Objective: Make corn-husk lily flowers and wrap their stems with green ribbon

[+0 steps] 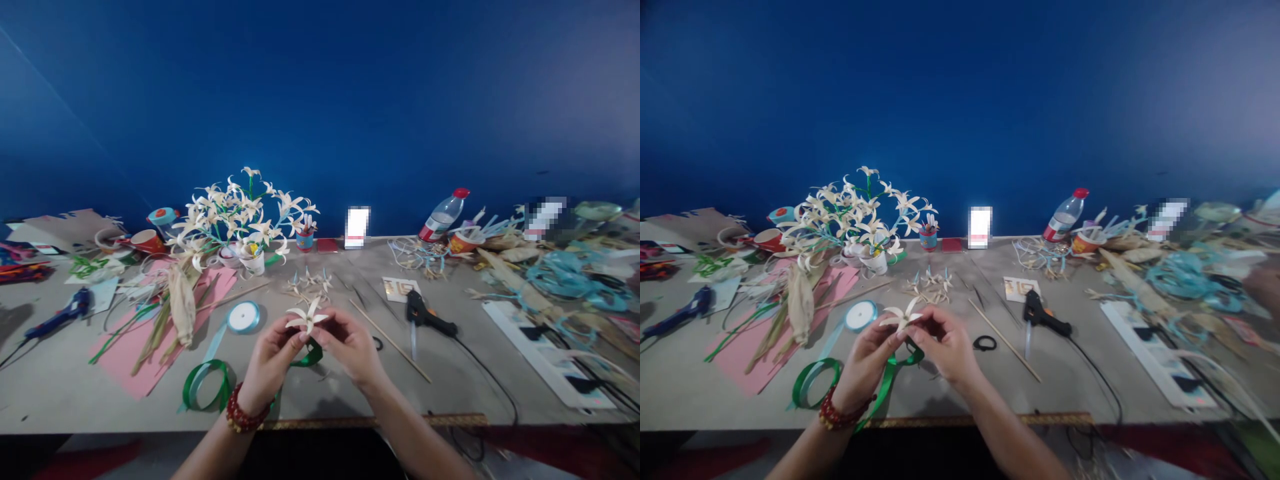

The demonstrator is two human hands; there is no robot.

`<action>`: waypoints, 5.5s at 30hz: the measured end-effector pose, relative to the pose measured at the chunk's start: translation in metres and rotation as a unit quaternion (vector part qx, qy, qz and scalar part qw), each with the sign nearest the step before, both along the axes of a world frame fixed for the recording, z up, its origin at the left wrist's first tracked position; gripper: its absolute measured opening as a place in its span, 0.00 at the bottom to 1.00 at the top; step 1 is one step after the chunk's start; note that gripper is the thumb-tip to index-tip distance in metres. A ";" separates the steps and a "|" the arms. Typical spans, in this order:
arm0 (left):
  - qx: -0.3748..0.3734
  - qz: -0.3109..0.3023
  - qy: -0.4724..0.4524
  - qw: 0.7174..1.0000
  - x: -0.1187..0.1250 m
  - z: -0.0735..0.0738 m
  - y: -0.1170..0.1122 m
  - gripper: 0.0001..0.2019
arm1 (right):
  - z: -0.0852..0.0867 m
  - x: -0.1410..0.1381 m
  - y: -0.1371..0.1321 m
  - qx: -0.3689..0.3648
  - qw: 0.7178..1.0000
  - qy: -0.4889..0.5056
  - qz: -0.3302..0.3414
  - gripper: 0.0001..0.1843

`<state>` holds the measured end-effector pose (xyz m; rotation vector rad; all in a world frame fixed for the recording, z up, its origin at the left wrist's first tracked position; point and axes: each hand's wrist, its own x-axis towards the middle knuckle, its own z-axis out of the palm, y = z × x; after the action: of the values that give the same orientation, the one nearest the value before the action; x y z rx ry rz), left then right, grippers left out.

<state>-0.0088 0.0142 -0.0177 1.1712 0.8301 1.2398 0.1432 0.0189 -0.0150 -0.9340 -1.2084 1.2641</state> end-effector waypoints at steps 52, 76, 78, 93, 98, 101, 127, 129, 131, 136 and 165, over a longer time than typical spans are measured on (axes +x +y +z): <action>0.012 0.003 0.044 0.999 0.002 0.006 -0.016 0.06 | 0.012 0.012 0.000 0.046 0.998 -0.045 0.009 0.15; 0.093 0.067 0.188 0.975 -0.001 0.010 -0.015 0.08 | 0.015 0.016 0.005 0.054 0.995 -0.088 0.007 0.10; 0.061 0.050 0.158 0.984 0.000 0.009 -0.015 0.10 | 0.014 0.017 0.006 0.063 0.993 -0.095 0.012 0.10; -0.009 0.027 0.064 0.998 0.002 0.005 -0.014 0.10 | 0.010 0.017 0.003 0.083 0.992 -0.097 0.005 0.04; 0.025 0.064 0.098 0.993 0.004 0.000 -0.014 0.09 | 0.014 0.015 0.001 0.112 0.985 -0.125 -0.026 0.04; -0.011 0.041 0.018 0.999 0.008 -0.005 -0.014 0.10 | 0.010 0.011 0.000 0.106 0.991 -0.078 -0.027 0.03; -0.036 -0.007 -0.072 0.997 0.006 -0.005 -0.013 0.08 | 0.008 0.008 0.002 0.124 0.990 -0.060 -0.019 0.05; -0.066 -0.039 -0.110 0.991 0.005 -0.005 -0.011 0.08 | 0.007 0.008 0.002 0.106 0.994 -0.040 -0.006 0.06; -0.096 -0.073 -0.131 0.984 0.005 -0.004 -0.010 0.08 | 0.006 0.009 0.002 0.097 0.995 -0.037 -0.003 0.06; 0.039 0.019 0.035 0.998 0.004 -0.002 -0.010 0.06 | 0.007 0.009 0.002 0.116 0.989 -0.080 -0.036 0.05; -0.109 -0.086 -0.143 0.980 0.002 -0.009 -0.006 0.10 | 0.006 0.015 0.005 0.175 0.977 -0.120 0.001 0.06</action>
<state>-0.0063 0.0084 -0.0262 0.8454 0.6175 1.1117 0.1578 0.0240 -0.0087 -0.8375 -1.5613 0.9143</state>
